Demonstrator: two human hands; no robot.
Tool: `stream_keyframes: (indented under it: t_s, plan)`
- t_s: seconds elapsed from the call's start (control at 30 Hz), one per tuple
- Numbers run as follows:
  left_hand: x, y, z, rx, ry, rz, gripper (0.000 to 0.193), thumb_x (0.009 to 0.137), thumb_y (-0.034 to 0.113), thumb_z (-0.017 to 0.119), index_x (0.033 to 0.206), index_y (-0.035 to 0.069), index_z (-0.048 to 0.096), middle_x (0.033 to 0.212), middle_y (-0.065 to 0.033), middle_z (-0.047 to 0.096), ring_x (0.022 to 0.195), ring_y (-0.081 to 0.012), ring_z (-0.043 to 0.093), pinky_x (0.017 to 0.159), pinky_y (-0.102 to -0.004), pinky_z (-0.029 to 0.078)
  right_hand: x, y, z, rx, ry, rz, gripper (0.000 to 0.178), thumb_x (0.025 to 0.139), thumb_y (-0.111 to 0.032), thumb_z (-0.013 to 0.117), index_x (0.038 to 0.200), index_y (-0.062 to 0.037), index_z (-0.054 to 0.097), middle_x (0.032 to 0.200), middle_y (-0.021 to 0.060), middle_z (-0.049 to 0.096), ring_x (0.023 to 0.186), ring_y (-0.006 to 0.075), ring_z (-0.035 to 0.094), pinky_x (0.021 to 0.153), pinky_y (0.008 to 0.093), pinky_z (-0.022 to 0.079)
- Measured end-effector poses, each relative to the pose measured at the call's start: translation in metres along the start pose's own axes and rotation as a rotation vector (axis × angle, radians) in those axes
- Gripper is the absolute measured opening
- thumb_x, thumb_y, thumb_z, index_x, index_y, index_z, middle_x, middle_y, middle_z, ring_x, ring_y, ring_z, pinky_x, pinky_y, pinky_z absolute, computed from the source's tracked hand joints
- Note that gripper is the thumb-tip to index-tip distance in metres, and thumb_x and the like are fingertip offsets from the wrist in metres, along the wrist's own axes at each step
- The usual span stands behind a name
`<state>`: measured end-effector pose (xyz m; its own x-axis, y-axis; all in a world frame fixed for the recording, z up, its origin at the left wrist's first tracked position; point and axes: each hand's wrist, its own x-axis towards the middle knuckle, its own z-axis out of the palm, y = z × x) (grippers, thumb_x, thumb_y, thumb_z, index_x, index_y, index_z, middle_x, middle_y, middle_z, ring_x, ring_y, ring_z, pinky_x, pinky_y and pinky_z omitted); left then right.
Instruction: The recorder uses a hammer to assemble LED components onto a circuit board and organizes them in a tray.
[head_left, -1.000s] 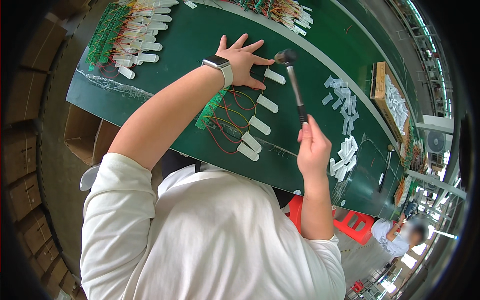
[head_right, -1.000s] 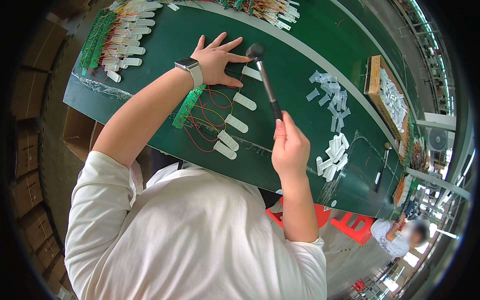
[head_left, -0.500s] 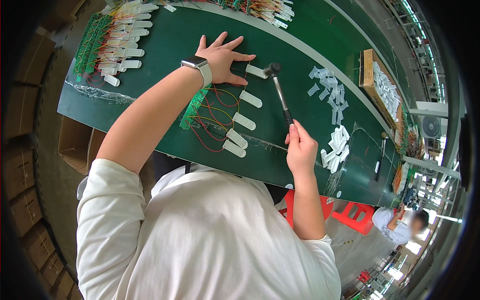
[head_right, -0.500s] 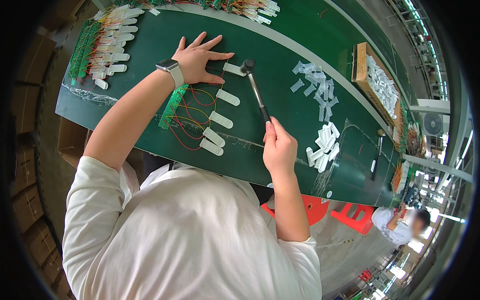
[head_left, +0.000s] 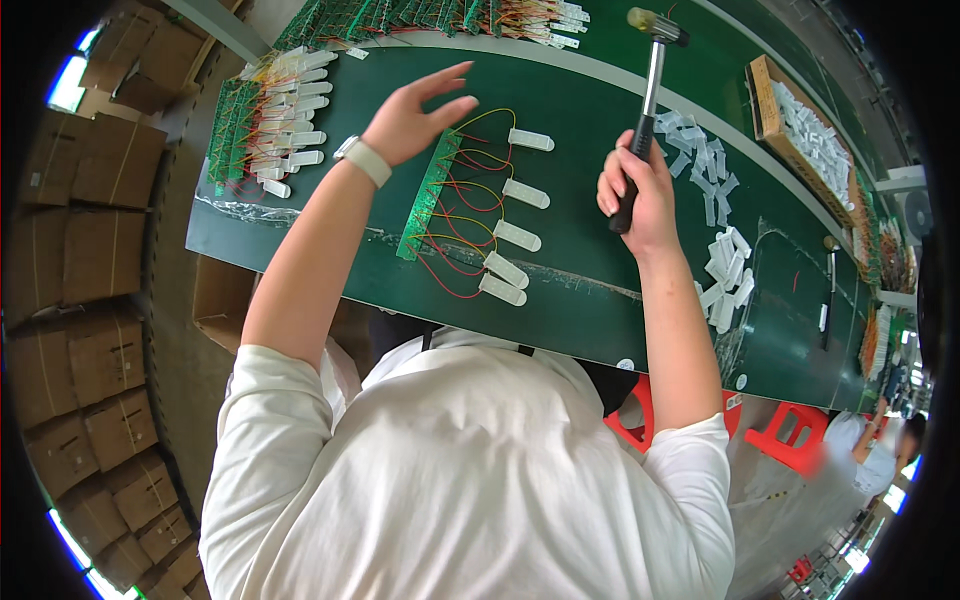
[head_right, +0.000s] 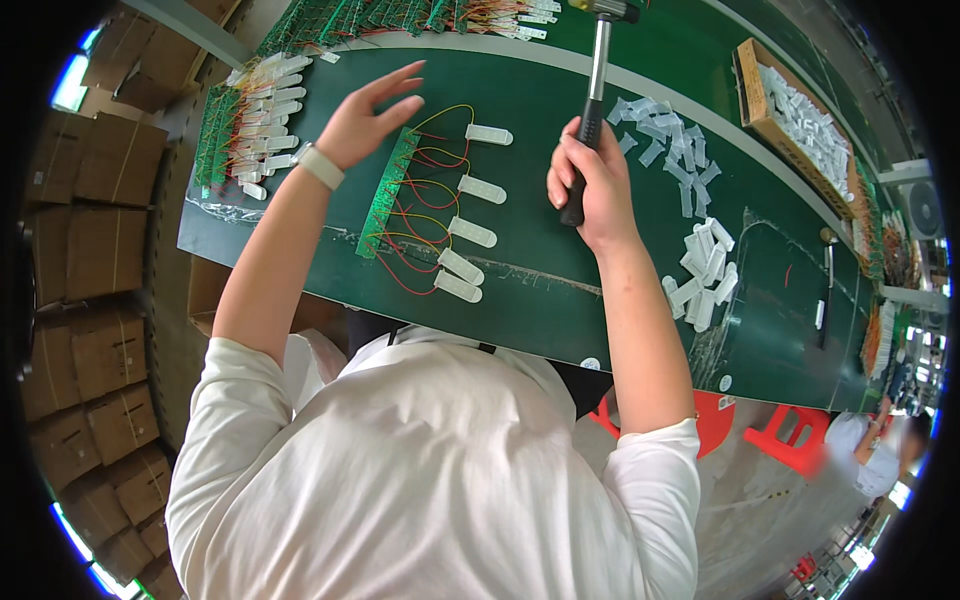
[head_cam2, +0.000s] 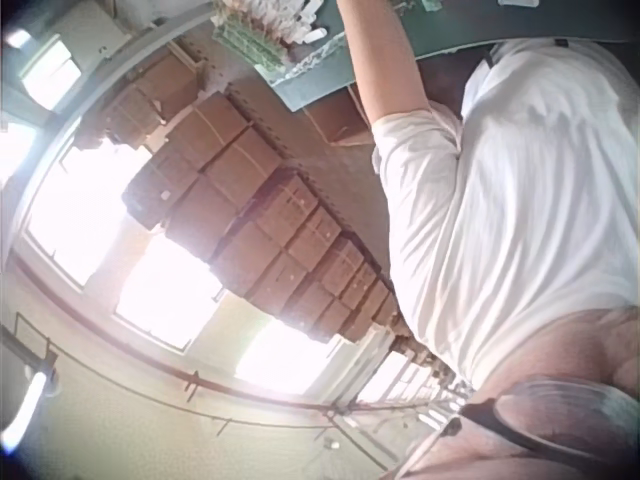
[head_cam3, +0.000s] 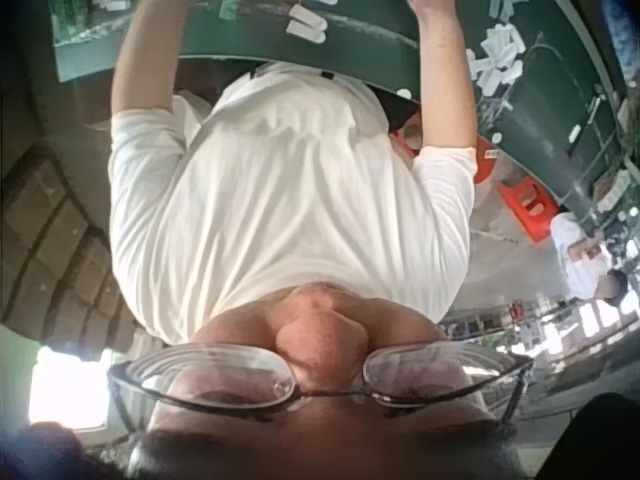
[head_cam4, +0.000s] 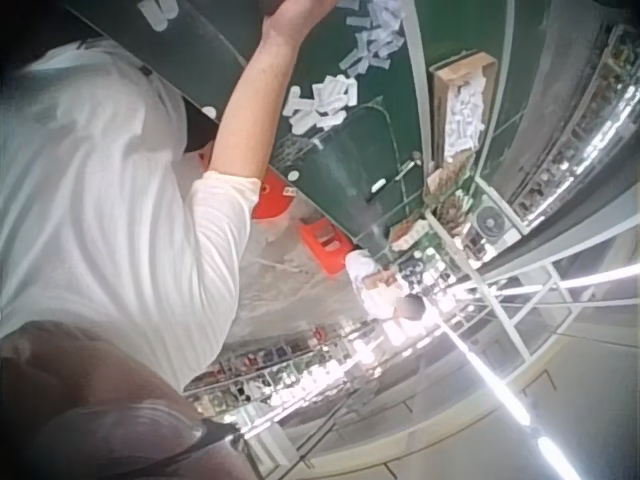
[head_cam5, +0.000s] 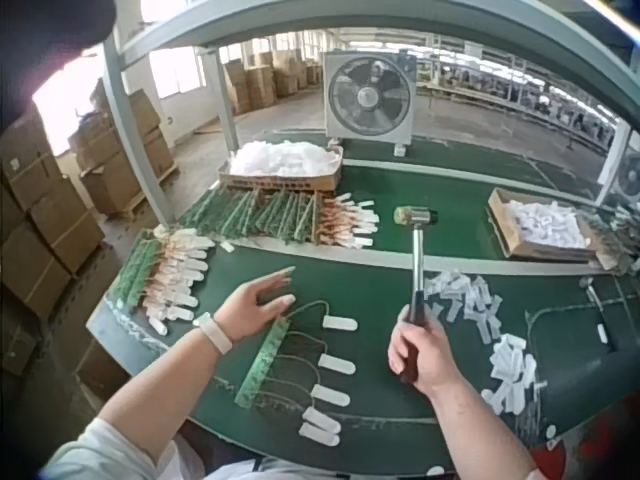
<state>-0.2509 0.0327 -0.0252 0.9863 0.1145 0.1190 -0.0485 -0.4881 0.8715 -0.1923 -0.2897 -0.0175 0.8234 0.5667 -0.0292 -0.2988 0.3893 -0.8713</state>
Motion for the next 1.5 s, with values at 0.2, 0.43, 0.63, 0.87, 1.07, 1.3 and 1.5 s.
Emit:
stream_keyframes:
  t_s: [0.2, 0.43, 0.63, 0.87, 1.07, 1.3, 1.5]
  plan:
    - [-0.109, 0.007, -0.028, -0.005, 0.281, -0.237, 0.034, 0.100, 0.018, 0.071, 0.132, 0.007, 0.071, 0.113, -0.0037, 0.076, 0.104, -0.0082, 0.068, 0.092, -0.0256, 0.053, 0.011, 0.021, -0.022, 0.530, -0.320, 0.370, 0.012, 0.106, -0.022, 0.059, 0.110, -0.0147, 0.051, 0.065, -0.0019, 0.043, 0.043, 0.0074, 0.034, 0.041, 0.0253, 0.029]
    - [-0.179, 0.048, 0.007, 0.165, 0.355, -0.460, 0.039, 0.097, 0.018, 0.072, 0.135, 0.009, 0.069, 0.105, -0.0040, 0.075, 0.092, -0.0087, 0.066, 0.078, -0.0276, 0.055, -0.007, 0.046, -0.010, 0.069, -0.150, -0.080, 0.032, 0.103, -0.021, 0.067, 0.079, -0.0119, 0.047, 0.060, -0.0067, 0.038, 0.047, 0.0044, 0.033, 0.046, 0.0245, 0.025]
    - [-0.158, 0.068, 0.049, 0.551, 0.318, -0.410, 0.053, 0.089, 0.035, 0.078, 0.136, 0.011, 0.069, 0.101, -0.0114, 0.072, 0.091, -0.0281, 0.069, 0.084, -0.0389, 0.057, -0.008, 0.048, -0.023, -0.408, 0.043, -0.647, 0.047, 0.105, -0.011, 0.059, 0.067, -0.0106, 0.031, 0.060, -0.0049, 0.033, 0.054, 0.0053, 0.027, 0.050, 0.0269, 0.021]
    - [-0.128, 0.065, 0.055, 0.541, 0.328, -0.624, 0.046, 0.091, 0.040, 0.074, 0.129, 0.014, 0.072, 0.090, -0.0094, 0.073, 0.085, -0.0299, 0.071, 0.079, -0.0415, 0.057, -0.004, 0.066, -0.018, -0.378, 0.118, -0.407, 0.047, 0.105, -0.012, 0.061, 0.067, -0.0091, 0.034, 0.065, -0.0056, 0.027, 0.059, 0.0061, 0.026, 0.054, 0.0293, 0.021]
    - [-0.124, 0.041, 0.037, 0.434, 0.237, -0.632, 0.043, 0.090, 0.039, 0.079, 0.111, 0.002, 0.074, 0.081, -0.0070, 0.074, 0.072, -0.0188, 0.069, 0.067, -0.0352, 0.055, 0.000, 0.058, -0.021, -0.407, 0.227, -0.303, 0.048, 0.106, -0.016, 0.058, 0.067, -0.0108, 0.032, 0.061, -0.0051, 0.031, 0.057, 0.0063, 0.026, 0.053, 0.0289, 0.021]
    - [-0.117, 0.033, 0.000, -0.048, 0.179, -0.585, 0.029, 0.093, 0.025, 0.080, 0.103, -0.001, 0.069, 0.090, -0.0054, 0.076, 0.077, -0.0090, 0.068, 0.071, -0.0271, 0.052, 0.003, 0.045, -0.017, -0.505, 0.272, -0.255, 0.049, 0.106, -0.020, 0.059, 0.066, -0.0107, 0.032, 0.059, -0.0048, 0.034, 0.054, 0.0048, 0.031, 0.051, 0.0282, 0.021]
    - [-0.106, 0.055, -0.022, -0.336, 0.235, -0.507, 0.044, 0.094, 0.017, 0.079, 0.131, 0.001, 0.062, 0.098, -0.0095, 0.076, 0.079, -0.0138, 0.072, 0.075, -0.0287, 0.056, 0.006, 0.050, -0.036, -0.393, 0.290, -0.215, 0.045, 0.104, -0.021, 0.061, 0.067, -0.0115, 0.038, 0.059, -0.0053, 0.039, 0.052, 0.0049, 0.034, 0.049, 0.0271, 0.024]
